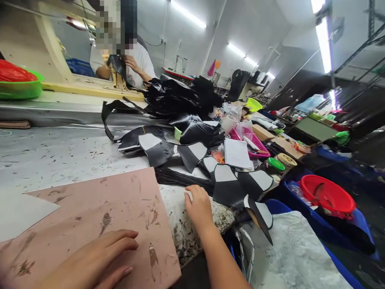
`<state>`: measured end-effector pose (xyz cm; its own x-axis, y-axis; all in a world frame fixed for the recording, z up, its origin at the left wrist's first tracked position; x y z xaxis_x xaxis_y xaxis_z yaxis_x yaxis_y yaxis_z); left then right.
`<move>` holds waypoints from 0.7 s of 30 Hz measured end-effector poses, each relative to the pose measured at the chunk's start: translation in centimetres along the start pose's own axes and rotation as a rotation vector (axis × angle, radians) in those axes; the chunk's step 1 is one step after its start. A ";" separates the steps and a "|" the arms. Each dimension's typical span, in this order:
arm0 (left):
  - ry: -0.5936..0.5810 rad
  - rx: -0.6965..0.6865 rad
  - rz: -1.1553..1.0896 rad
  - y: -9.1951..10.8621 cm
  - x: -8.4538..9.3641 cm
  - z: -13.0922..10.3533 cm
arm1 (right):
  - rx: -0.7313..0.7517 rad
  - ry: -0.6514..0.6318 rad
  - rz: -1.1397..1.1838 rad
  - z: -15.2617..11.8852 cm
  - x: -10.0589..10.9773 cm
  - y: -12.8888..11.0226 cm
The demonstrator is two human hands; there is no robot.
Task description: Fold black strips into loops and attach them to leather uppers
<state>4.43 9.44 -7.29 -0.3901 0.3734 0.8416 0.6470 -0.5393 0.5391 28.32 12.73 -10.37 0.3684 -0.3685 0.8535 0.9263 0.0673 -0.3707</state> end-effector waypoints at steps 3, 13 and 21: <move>-0.100 -0.021 0.104 1.4 -0.3 4.7 | 0.010 -0.056 0.004 3.0 -1.1 0.9; -0.001 -0.040 0.386 -0.3 -1.2 14.4 | 0.072 -0.278 -0.011 7.6 -3.0 1.7; 0.094 -0.064 0.406 -1.1 -0.5 15.8 | 0.076 -0.309 0.046 7.2 -1.7 0.9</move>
<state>14.28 21.75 -8.84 -0.1715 0.0520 0.9838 0.7198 -0.6753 0.1612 29.11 20.07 -9.58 0.4061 -0.0656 0.9115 0.9070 0.1510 -0.3932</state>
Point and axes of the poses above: each hand's wrist, its own z-axis towards the middle knuckle, its own x-axis out of the back of the hand, y = z × x, the point moved 4 cm from there along z, towards the middle knuckle
